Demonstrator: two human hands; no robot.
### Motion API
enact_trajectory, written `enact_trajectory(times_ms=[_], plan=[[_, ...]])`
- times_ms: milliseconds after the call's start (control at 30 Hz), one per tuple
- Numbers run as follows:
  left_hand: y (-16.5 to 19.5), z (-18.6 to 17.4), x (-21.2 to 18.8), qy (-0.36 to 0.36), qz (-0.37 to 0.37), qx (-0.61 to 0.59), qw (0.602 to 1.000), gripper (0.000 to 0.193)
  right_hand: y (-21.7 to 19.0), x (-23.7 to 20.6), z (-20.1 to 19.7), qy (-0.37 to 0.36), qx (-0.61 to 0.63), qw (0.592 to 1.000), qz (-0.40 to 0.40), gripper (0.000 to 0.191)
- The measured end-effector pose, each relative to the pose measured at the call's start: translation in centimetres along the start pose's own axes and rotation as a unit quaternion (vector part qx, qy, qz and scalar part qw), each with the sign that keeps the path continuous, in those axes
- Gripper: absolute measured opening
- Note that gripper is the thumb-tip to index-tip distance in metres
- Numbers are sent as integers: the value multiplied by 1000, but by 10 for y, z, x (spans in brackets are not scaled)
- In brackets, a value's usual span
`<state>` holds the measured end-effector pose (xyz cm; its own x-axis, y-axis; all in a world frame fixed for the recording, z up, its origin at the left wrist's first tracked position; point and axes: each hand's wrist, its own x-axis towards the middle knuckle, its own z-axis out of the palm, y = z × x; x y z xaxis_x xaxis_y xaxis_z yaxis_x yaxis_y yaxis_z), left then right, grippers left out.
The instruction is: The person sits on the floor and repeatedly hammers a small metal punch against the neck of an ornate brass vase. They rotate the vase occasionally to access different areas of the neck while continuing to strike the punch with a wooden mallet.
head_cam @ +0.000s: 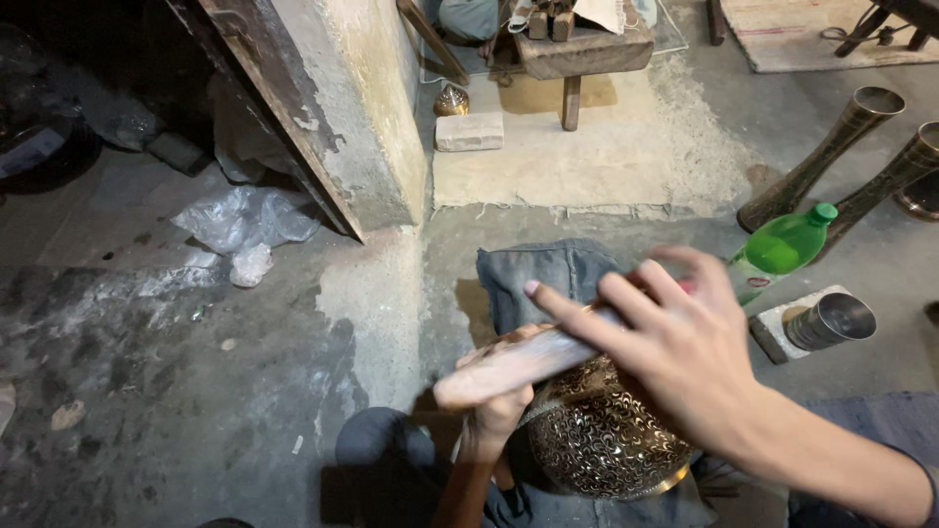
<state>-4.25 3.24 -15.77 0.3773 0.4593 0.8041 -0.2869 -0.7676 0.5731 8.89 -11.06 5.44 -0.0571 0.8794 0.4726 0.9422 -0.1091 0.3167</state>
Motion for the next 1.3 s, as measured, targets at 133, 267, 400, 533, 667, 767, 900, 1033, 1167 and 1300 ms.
enact_trajectory(times_ms=[133, 267, 400, 533, 667, 767, 900, 1033, 1167, 1300], plan=[[-30, 17, -21, 45, 3, 56, 997, 34, 5, 7, 1, -15, 5, 1000, 1, 85], [-24, 12, -18, 67, 14, 36, 997, 25, 5, 13, -3, -48, 67, 997, 12, 80], [10, -5, 7, 1, 7, 18, 1000, 39, 2, 14, -10, -14, 1, 1000, -14, 79], [26, -1, 26, 7, -12, -65, 998, 26, 0, 13, -13, -20, 2, 1000, -2, 76], [24, -2, 21, 6, -39, 28, 999, 18, -1, 12, -11, -29, -54, 998, 8, 63], [19, -3, 13, -24, -27, 154, 987, 23, -1, 12, -9, -26, 2, 1000, 11, 74], [15, 0, 7, 26, -13, -6, 1000, 21, 0, 10, -8, -2, -22, 999, 24, 60], [8, 5, 4, 79, 10, -7, 997, 26, 1, 11, -4, -5, -3, 1000, 22, 57], [3, 5, -1, 69, -22, 38, 997, 24, 0, 13, 1, -6, 58, 998, 10, 65], [7, 3, -3, 69, -10, -108, 992, 35, -2, 11, 1, 20, 29, 999, 5, 58]])
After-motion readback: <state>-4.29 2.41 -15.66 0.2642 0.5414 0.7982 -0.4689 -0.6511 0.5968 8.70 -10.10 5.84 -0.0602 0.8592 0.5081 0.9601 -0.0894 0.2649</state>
